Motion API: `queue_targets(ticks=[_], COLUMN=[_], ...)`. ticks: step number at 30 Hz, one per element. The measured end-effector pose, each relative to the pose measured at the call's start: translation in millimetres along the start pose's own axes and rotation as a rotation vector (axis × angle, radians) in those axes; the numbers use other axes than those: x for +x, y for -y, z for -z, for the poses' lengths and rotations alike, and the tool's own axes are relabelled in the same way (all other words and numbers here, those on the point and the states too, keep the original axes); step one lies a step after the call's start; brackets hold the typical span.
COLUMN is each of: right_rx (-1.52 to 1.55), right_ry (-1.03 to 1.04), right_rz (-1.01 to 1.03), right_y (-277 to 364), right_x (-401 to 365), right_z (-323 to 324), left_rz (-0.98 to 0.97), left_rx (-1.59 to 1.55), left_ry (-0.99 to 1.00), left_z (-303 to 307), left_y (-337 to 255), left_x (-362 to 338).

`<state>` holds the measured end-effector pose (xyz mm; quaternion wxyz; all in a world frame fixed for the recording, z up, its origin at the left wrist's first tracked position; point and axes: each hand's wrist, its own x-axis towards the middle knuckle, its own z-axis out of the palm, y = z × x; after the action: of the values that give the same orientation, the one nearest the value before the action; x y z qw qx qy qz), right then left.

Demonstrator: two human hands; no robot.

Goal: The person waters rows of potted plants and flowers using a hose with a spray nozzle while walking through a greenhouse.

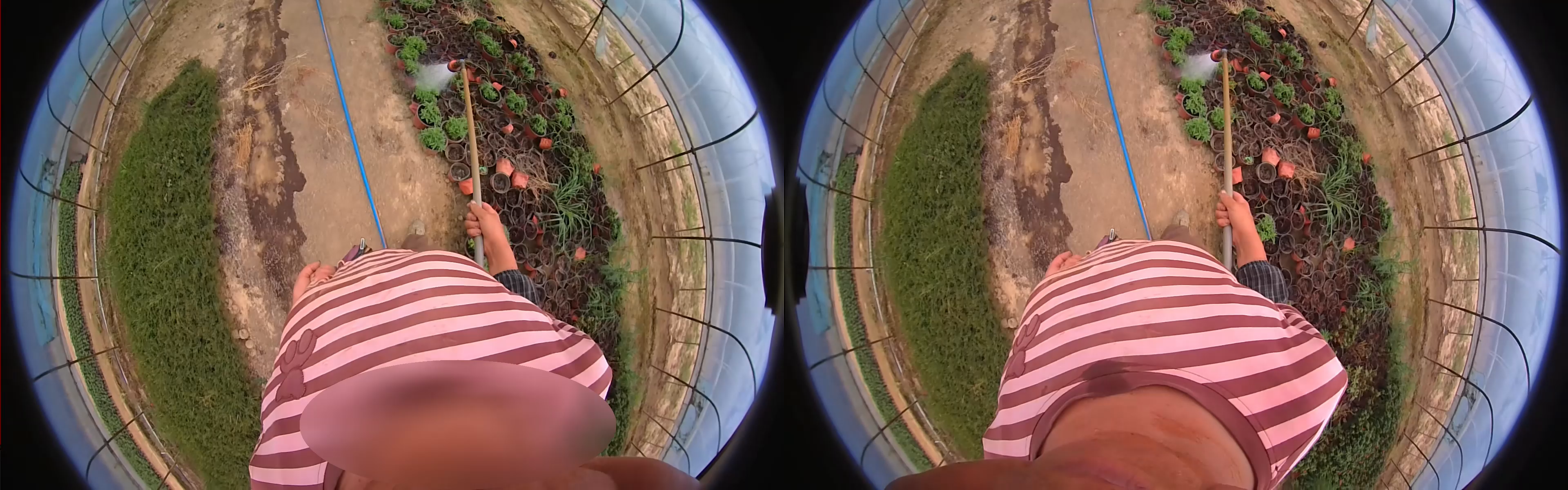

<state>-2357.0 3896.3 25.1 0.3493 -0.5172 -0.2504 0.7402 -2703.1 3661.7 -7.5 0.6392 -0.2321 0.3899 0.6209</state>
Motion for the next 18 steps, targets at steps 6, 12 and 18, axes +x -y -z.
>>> queue_targets(ticks=[6,12,18], right_rx=[0.044,0.038,0.032], right_ry=[0.001,-0.012,0.007], right_rz=[-0.074,-0.133,-0.2], right_y=[-20.8,-38.2,-56.5], right_x=[0.8,-4.1,-15.7], right_z=[10.2,14.2,20.2], left_rz=[-0.021,0.107,0.524], left_rx=[0.027,-0.109,-0.494], left_ry=[-0.053,-0.037,0.192], left_z=[-5.3,-8.2,6.6], left_y=[0.1,-4.7,-10.8], left_x=[-2.7,-9.3,-10.1])
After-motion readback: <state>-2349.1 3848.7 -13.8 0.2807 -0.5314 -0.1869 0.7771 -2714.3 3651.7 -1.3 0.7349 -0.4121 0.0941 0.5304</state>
